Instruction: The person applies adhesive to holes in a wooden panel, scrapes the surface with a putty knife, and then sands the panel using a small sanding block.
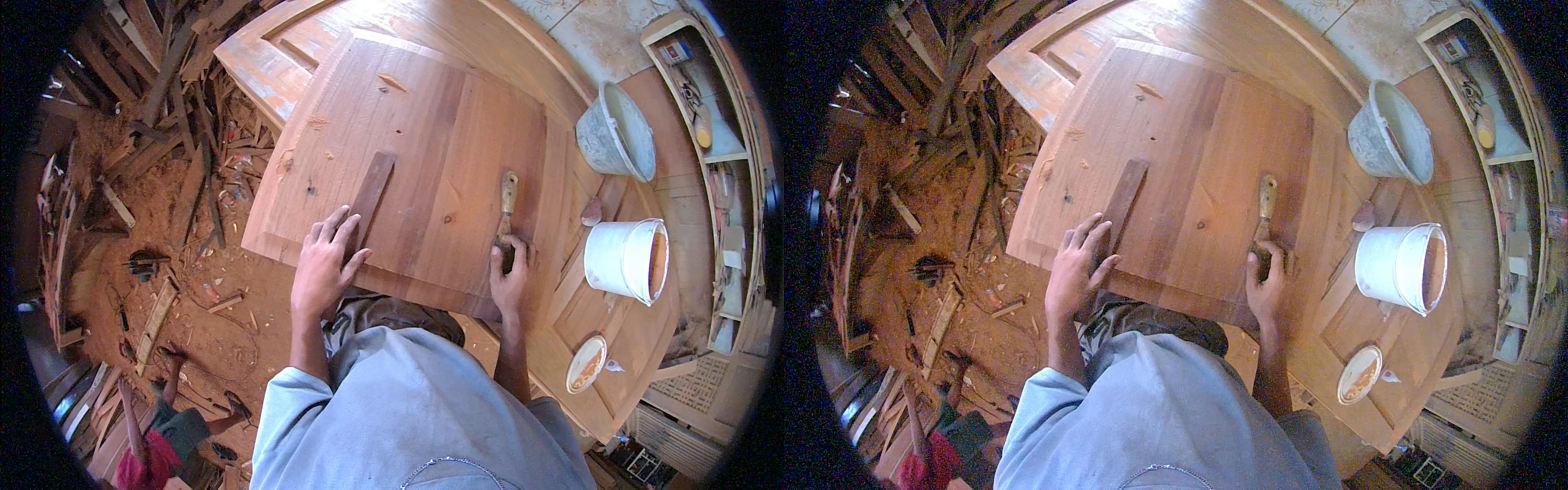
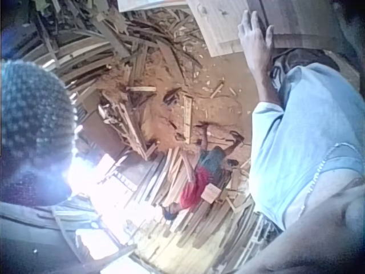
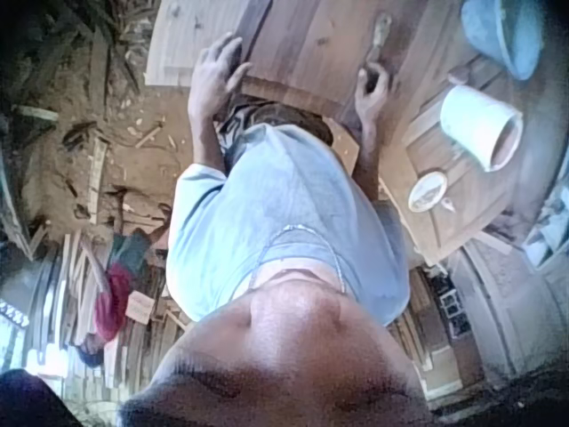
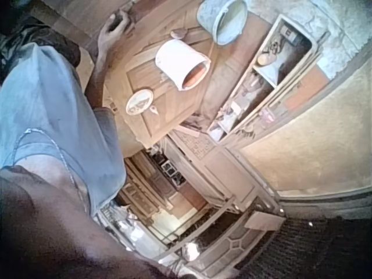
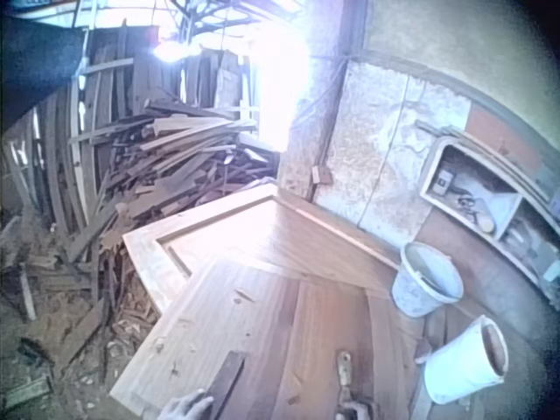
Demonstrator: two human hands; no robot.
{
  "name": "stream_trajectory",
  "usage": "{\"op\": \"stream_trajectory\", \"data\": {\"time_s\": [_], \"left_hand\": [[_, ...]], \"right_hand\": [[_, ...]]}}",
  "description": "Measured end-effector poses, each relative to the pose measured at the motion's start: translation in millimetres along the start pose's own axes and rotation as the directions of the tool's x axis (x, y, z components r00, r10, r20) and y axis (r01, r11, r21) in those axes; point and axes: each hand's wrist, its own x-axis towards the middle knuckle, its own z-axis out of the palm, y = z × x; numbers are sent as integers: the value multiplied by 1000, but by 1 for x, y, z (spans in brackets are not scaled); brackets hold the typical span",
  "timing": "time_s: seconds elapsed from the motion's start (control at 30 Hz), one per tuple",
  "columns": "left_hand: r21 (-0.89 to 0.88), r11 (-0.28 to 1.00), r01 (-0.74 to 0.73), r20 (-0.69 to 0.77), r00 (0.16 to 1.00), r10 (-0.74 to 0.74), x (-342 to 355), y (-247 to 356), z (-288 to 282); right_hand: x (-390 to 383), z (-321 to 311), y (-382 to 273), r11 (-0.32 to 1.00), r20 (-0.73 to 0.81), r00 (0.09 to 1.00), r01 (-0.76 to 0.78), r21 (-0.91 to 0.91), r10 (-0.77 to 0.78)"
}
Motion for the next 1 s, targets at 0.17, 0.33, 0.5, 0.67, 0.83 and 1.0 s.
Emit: {"op": "stream_trajectory", "data": {"time_s": [0.17,0.33,0.5,0.67,0.83,1.0], "left_hand": [[13,1000,8,5,1000,-8,-2,-1,0],[8,1000,5,10,1000,-5,0,3,0],[45,999,-10,1,1000,10,-4,-1,1],[-4,1000,-31,-24,999,31,-3,-6,1],[-87,989,121,-153,979,-133,7,-31,-17],[293,937,192,-236,964,-124,28,-53,-33]], "right_hand": [[1,-2,-1,999,14,1000,16,-42,-16],[-3,-1,-2,999,23,999,-39,39,38],[0,-2,-5,1000,16,1000,5,5,-5],[-4,7,8,989,34,998,-54,139,50],[-2,1,-1,999,29,1000,-1,41,-1],[-1,3,4,998,21,1000,12,60,-13]]}}
